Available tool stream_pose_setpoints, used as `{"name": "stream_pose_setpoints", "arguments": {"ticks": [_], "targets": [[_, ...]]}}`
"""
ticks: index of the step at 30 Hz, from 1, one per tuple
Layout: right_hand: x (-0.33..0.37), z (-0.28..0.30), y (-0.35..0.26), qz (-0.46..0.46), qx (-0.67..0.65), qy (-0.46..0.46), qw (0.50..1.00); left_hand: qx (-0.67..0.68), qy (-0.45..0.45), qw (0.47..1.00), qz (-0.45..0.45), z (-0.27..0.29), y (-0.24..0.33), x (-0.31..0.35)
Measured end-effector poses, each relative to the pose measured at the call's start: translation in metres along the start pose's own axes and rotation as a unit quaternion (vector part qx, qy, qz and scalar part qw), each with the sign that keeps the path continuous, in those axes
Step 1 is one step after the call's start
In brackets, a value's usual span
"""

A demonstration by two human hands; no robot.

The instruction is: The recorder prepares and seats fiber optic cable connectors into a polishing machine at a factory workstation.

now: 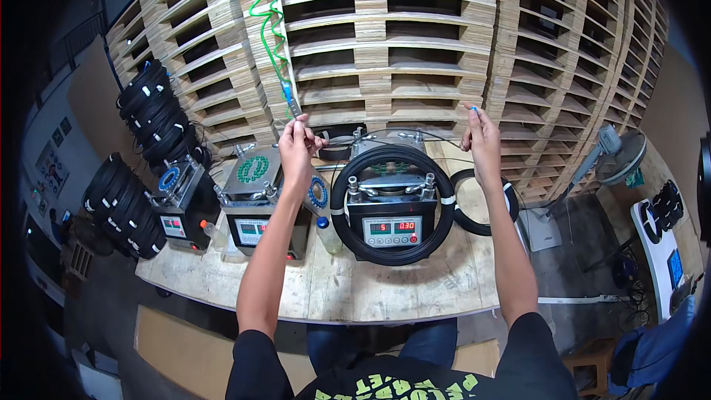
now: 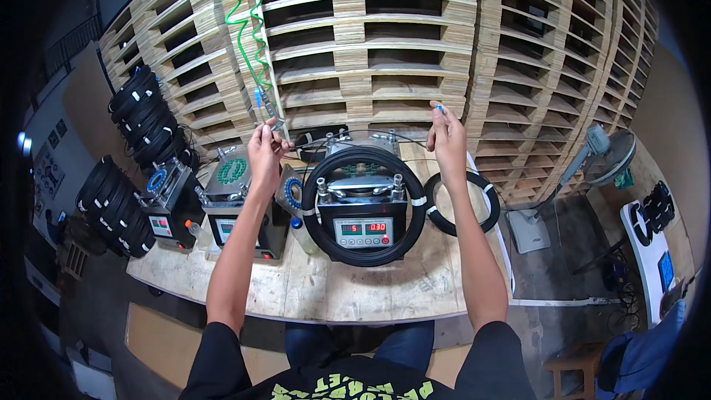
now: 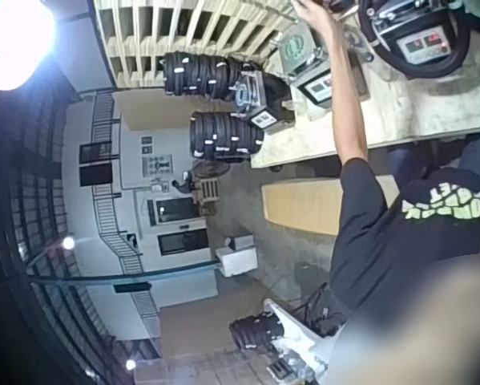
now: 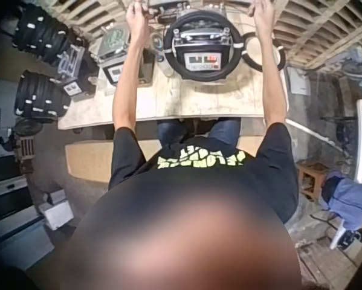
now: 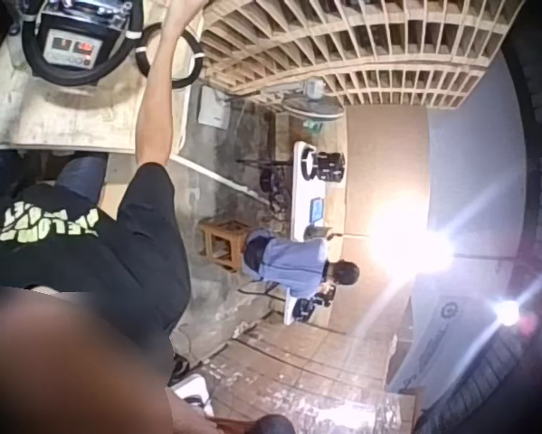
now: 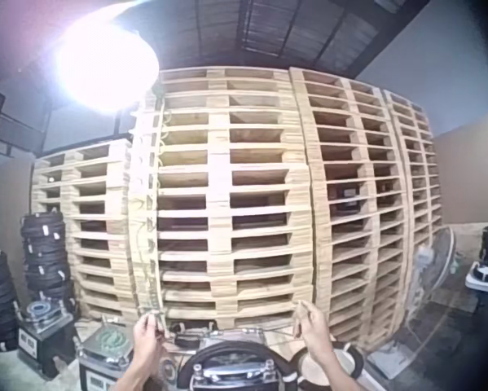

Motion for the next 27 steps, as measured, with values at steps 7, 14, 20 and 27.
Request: {"name": "stream_pose_setpoints", "arguments": {"ticks": [7,14,20,27], "targets": [[-0.021,-0.018,0.002,-0.019,-0.078,-0.025,0.996,-0.052,-0.152,0.987,-0.008,-0.064,0.019,-0.019],[0.027,-0.04,-0.032,0.038,-0.038,-0.031,0.998,-0.194,-0.098,0.957,-0.193,-0.048,0.035,0.045],[0.057,-0.027,-0.056,0.276,0.34,0.007,0.899,-0.22,-0.325,0.919,-0.019,-0.038,0.017,0.069],[0.048,-0.038,-0.024,0.036,0.149,-0.139,0.978,-0.277,-0.283,0.918,-0.006,-0.029,0.006,0.028]]}}
Point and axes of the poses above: each hand's wrist, its own x-axis away from the middle knuckle, its own z-axis out of the back of the hand, y = z × x, the point moved 6 cm from there along -x, towards the middle knuckle
